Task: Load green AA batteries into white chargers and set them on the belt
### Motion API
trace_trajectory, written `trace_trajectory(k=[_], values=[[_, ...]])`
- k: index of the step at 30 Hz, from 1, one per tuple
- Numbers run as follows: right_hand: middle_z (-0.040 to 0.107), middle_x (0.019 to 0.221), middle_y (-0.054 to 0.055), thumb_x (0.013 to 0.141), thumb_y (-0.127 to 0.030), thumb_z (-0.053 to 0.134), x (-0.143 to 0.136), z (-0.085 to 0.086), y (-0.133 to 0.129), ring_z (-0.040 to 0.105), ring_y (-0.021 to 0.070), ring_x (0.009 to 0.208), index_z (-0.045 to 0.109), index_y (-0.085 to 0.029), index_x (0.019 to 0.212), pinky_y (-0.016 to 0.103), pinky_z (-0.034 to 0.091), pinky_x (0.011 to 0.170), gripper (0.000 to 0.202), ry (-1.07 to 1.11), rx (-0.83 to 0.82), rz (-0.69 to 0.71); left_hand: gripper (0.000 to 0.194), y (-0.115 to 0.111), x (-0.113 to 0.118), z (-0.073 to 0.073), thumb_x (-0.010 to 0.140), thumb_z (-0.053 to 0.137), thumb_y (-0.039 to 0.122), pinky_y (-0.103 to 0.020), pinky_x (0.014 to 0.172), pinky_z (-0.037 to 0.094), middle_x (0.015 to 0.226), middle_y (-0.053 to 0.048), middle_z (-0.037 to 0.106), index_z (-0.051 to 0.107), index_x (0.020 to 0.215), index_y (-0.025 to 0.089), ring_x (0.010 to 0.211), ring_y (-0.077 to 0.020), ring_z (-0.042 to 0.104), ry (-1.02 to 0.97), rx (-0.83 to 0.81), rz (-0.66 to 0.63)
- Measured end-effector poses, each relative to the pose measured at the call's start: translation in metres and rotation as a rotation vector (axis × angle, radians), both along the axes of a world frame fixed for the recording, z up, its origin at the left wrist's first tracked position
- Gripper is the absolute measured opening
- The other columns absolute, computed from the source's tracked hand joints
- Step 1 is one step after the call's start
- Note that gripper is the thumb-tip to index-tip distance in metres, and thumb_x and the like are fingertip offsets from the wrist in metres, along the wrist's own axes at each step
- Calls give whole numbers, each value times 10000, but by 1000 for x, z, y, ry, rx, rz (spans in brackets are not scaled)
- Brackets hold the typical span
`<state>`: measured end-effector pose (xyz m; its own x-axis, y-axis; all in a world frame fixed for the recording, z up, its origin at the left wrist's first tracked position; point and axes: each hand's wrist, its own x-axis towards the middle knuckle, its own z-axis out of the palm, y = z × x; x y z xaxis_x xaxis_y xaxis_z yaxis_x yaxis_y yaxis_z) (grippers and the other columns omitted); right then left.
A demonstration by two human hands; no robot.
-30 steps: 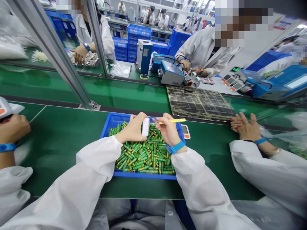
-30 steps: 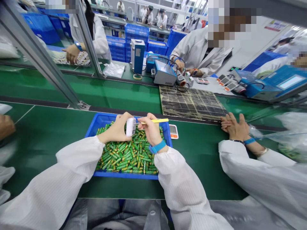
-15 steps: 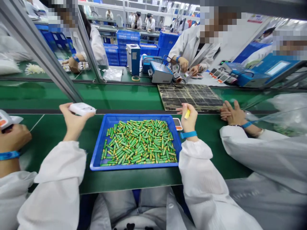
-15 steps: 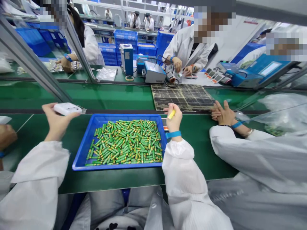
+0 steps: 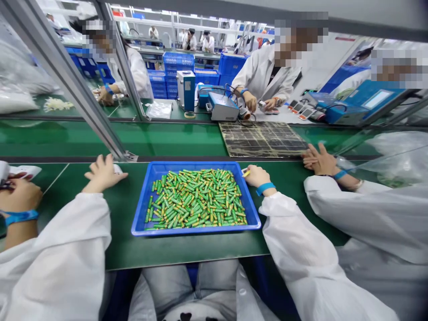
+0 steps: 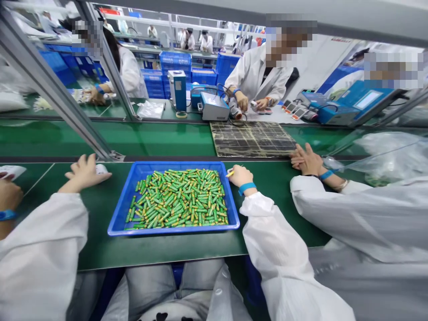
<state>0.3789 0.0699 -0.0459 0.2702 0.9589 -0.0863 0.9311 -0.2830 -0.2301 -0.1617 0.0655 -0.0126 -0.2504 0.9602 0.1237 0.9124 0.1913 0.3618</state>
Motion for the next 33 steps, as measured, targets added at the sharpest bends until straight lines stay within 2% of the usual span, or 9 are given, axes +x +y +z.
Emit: trace_trajectory(k=[3,6,8,10,13,16,23,28,33], values=[[696,850,122,598,-329,785,2,21,5,686,328,901,574,-205,725,404,515,770,276,157,240,-138,876,1,75,26,733,690,538,-761,1053,213,1521,-190,338,336,1465,210,1370,-524,262,-34,116,-216],[646,708,50,566,-350,769,-26,55,7,663,242,748,470,-233,657,364,539,673,333,725,560,-201,1047,0,162,40,669,750,610,-702,1109,203,1531,-203,342,271,1517,227,1396,-462,273,-260,218,-571],[667,716,34,590,-405,732,-65,76,6,658,217,687,517,-233,735,363,556,618,312,1303,457,-72,1183,1,207,35,612,800,653,-656,1151,193,1590,-176,257,183,1544,266,1451,-418,223,-508,202,-745],[713,789,38,619,-456,694,-111,87,4,682,228,706,606,-216,887,390,584,638,370,1670,206,65,1204,3,234,19,611,804,674,-579,1156,273,1611,-165,213,152,1544,279,1471,-379,229,-830,212,-813],[725,767,20,627,-439,686,-164,79,1,711,248,755,634,-211,924,397,606,677,377,1866,46,84,1128,9,243,-10,625,827,629,-455,1085,424,1557,-175,313,221,1502,258,1387,-338,408,-1204,225,-804],[739,779,23,625,-441,698,-184,61,1,722,264,789,642,-216,894,409,613,702,356,1950,-52,61,1058,10,231,-27,537,909,544,-390,962,516,1414,-160,469,339,1375,242,1204,-301,572,-1309,172,-736],[767,921,70,682,-465,701,-175,45,0,723,300,870,668,-192,995,464,606,766,417,2058,-160,76,989,7,228,-16,430,967,479,-344,906,514,1286,-105,507,395,1203,249,1154,-271,574,-1420,88,-810],[760,832,34,788,-395,646,-170,48,0,726,254,890,677,-198,947,387,612,758,255,2014,-181,37,941,3,225,-20,500,940,531,-323,928,471,1256,-85,482,359,1192,268,1145,-235,541,-1508,15,-830],[758,831,31,859,-382,575,-165,57,-3,720,207,776,700,-201,936,306,595,624,233,1869,-225,35,889,3,226,-26,559,912,531,-353,943,456,1240,-83,471,358,1201,261,1158,-253,518,-1498,2,-819]])
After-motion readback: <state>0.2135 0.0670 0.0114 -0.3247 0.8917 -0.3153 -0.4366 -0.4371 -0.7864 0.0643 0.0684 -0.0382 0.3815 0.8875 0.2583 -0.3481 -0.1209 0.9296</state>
